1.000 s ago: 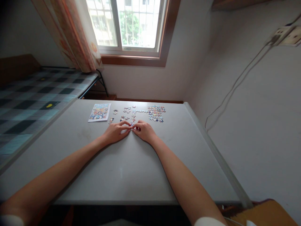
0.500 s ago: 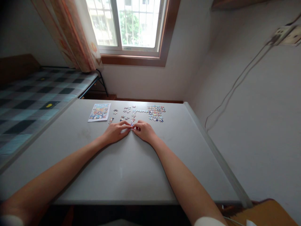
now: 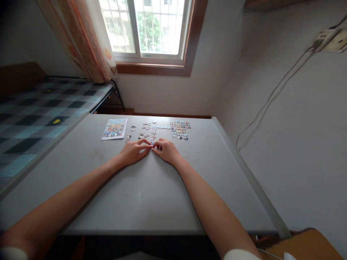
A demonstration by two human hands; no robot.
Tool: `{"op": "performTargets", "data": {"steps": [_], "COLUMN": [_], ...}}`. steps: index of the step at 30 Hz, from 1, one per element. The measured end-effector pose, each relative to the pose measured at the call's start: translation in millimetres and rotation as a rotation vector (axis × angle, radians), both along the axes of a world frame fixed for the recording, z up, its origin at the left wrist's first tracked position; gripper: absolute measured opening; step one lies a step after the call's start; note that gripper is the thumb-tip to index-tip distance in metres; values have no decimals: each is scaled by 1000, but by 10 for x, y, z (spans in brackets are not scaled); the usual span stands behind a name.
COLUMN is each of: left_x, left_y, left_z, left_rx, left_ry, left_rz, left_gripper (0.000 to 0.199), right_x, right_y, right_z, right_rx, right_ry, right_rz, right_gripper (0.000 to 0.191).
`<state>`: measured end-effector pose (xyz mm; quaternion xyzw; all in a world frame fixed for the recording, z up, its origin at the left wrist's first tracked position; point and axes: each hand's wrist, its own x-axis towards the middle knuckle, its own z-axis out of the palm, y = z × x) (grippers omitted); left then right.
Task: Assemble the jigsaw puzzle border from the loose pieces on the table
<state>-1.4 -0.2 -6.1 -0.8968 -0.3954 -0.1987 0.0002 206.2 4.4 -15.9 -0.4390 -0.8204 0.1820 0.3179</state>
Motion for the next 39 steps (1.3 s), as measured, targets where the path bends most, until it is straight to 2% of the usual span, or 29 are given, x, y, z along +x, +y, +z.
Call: {"op": "performTargets", "data": {"steps": [22, 39], "left_x": [-2, -8], "left_y": [2, 16], "left_z": [-5, -10], "left_rx": [51, 66], "left_ry": [-15, -22], "left_rz": [0, -56], "left_gripper": [26, 26], "right_x": [-4, -9], "right_y": [-22, -19], "right_z": [21, 11], "right_rx": [-8, -1], "right_ry": [-12, -24], "right_rz": [-5, -5], "right_gripper": [10, 10]}}
